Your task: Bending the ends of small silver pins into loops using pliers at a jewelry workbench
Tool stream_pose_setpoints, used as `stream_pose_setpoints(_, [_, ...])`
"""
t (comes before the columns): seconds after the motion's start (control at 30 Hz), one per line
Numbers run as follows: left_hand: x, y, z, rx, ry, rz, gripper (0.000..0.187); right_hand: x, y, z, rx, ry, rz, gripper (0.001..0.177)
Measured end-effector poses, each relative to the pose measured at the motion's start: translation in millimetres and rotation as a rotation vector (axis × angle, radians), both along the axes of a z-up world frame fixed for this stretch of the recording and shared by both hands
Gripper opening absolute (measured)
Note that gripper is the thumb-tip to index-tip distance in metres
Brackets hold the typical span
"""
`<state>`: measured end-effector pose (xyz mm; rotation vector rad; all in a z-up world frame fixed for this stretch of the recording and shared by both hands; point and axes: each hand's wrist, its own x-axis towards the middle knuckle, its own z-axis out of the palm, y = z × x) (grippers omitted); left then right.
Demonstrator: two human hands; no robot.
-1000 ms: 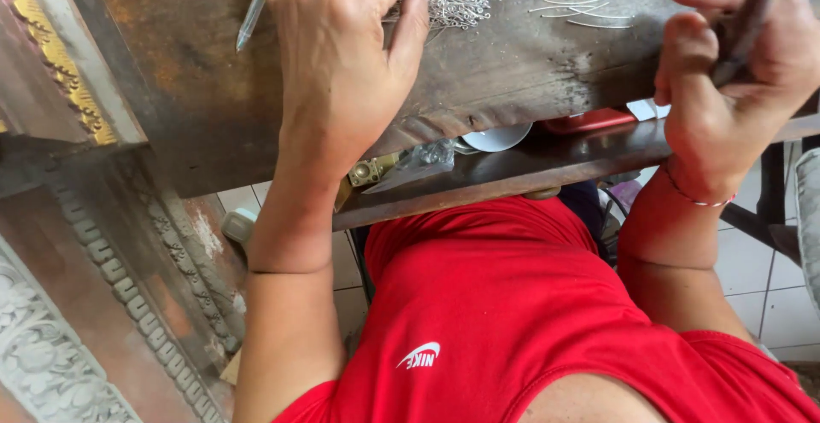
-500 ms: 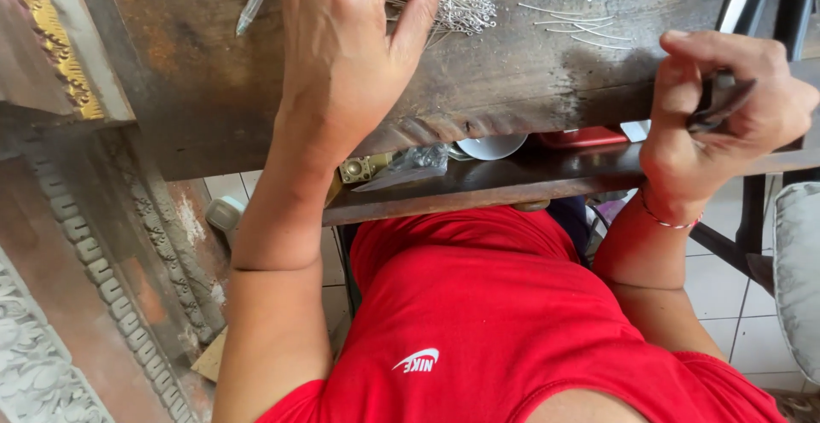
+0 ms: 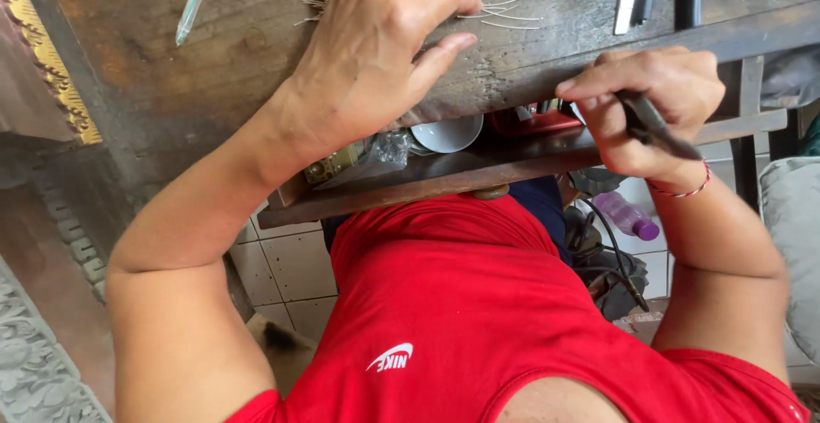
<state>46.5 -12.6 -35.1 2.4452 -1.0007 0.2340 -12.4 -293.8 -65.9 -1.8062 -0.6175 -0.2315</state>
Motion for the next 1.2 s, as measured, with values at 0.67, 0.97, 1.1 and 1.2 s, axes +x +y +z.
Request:
stream_pose_setpoints(0.67, [50.9, -73.6, -3.1, 0.259, 0.176, -0.211, 0.008, -8.7, 18.2, 1.8, -0.076, -0.16, -0.089, 0.027])
stream_pose_setpoints(0.97, [36.5, -53.6, 19.2, -0.034, 0.042, -0.27, 0.027, -2.8, 17.2, -2.0, -0.002, -0.176, -0.012, 0.032])
stream_pose_setpoints(1.1, [18.2, -43.1, 25.8, -0.054, -0.099, -0.222, 0.034, -5.8, 17.7, 2.6, 0.006, -0.13, -0.01, 0.024])
stream_pose_setpoints(1.2, [2.0, -32.2, 42.0, -0.38, 0.099, -0.218, 0.018, -7.9, 21.9, 10.4, -0.064, -0.078, -0.168, 0.015])
